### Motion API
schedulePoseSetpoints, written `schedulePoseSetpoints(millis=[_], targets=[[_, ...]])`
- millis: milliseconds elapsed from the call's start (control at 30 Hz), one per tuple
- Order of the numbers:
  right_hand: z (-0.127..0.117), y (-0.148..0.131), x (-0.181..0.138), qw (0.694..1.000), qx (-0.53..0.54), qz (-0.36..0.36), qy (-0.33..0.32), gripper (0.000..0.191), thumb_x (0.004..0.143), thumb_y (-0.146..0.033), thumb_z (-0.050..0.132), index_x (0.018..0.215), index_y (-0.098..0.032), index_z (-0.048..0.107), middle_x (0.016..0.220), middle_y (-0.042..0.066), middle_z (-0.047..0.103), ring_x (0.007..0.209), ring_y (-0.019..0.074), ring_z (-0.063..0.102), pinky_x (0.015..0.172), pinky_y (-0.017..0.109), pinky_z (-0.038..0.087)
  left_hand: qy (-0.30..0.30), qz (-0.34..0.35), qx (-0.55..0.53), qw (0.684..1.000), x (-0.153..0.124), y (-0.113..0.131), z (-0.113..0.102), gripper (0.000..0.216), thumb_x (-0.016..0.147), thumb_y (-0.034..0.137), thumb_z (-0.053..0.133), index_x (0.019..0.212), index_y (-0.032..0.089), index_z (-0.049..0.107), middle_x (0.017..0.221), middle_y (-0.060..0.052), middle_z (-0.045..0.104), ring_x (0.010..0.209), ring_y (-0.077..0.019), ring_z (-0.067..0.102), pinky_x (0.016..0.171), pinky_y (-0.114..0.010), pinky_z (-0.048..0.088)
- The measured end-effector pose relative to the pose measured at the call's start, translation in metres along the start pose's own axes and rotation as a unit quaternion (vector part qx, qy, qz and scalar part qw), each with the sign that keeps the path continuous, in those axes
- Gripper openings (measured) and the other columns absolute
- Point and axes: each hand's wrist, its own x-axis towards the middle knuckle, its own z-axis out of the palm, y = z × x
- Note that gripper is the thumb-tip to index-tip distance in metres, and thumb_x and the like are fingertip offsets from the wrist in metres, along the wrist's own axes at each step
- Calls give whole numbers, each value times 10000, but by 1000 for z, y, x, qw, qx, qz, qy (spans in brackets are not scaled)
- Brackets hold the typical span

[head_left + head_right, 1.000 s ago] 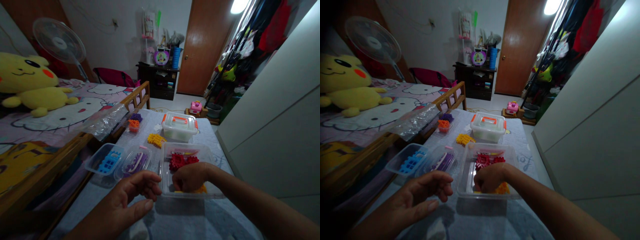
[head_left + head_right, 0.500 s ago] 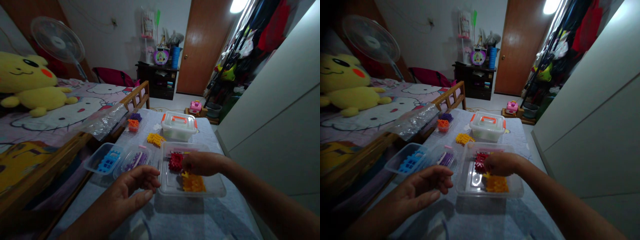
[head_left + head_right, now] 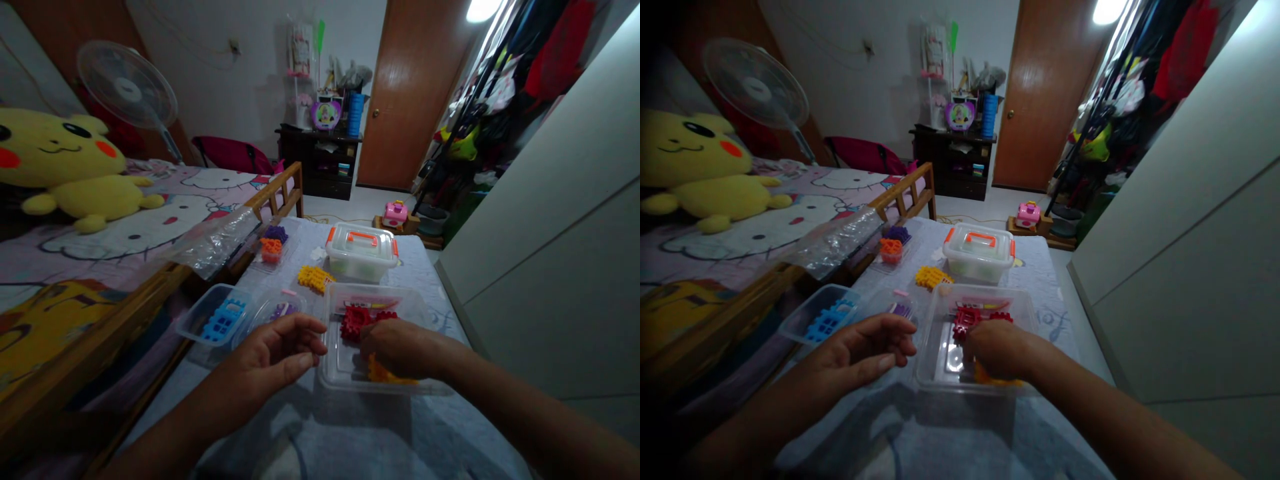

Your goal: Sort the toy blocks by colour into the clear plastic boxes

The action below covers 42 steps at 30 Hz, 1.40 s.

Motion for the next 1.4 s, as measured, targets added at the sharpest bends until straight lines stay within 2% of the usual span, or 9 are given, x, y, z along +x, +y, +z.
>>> schedulePoseSetpoints(millis=[200,333,500,600,700,800,900,1100,1400], targets=[[25,4,15,999,-24,20,-7,246,749,-46,581,874,-155,762,817,89,751,696,186,675,614,252,468,37,22,45,998,14,24,-12,272,850,293,631,1113,220,635,1011,-35,705,984,-202,645,910,-346,480],[24,6,13,999,-18,20,-28,288,776,-46,523,880,-149,772,848,121,761,724,226,695,603,280,475,72,63,129,987,49,43,-35,295,820,287,606,1094,181,622,1060,-56,696,1057,-229,637,940,-373,479],[3,6,-16,988,127,-35,84,318,828,-96,488,948,-210,760,973,83,759,853,200,697,770,289,525,64,-3,422,904,124,45,-55,438,819,255,523,1242,150,572,1275,-103,635,1140,-227,614,909,-298,496],[11,24,-50,934,220,-17,282,311,901,-279,477,1071,-260,737,1140,76,721,1023,226,661,920,338,508,59,-66,470,878,162,36,-52,530,721,251,647,1236,138,589,1257,-138,652,1135,-287,625,866,-313,507],[44,55,-75,832,295,112,456,354,846,-494,525,988,-266,756,959,83,746,744,230,672,679,328,564,67,-122,496,857,189,23,-43,662,620,351,766,1212,112,592,1259,-196,646,1114,-359,634,832,-366,521],[86,80,-76,704,355,267,554,339,821,-510,549,923,-243,733,848,83,724,614,214,617,540,309,525,94,-160,515,837,206,8,-37,867,554,484,810,1279,97,531,1351,-265,559,1194,-426,571,842,-424,518],[117,89,-56,618,391,332,596,337,795,-484,559,915,-200,694,860,99,718,621,217,609,572,326,529,114,-180,530,821,215,-6,-35,982,514,541,822,1322,93,487,1380,-299,512,1233,-462,527,865,-461,507],[150,95,-15,594,414,354,593,377,774,-476,563,940,-162,688,916,112,734,856,286,683,743,355,549,119,-162,555,807,215,-22,-31,1049,434,569,844,1323,140,488,1392,-259,468,1237,-450,517,942,-454,473],[169,112,-2,601,433,332,584,443,694,-556,588,880,-180,731,853,88,759,775,276,703,604,302,547,48,-55,567,820,218,-23,-33,710,665,432,742,1290,186,512,1350,-144,466,1063,-266,650,892,-308,508]])
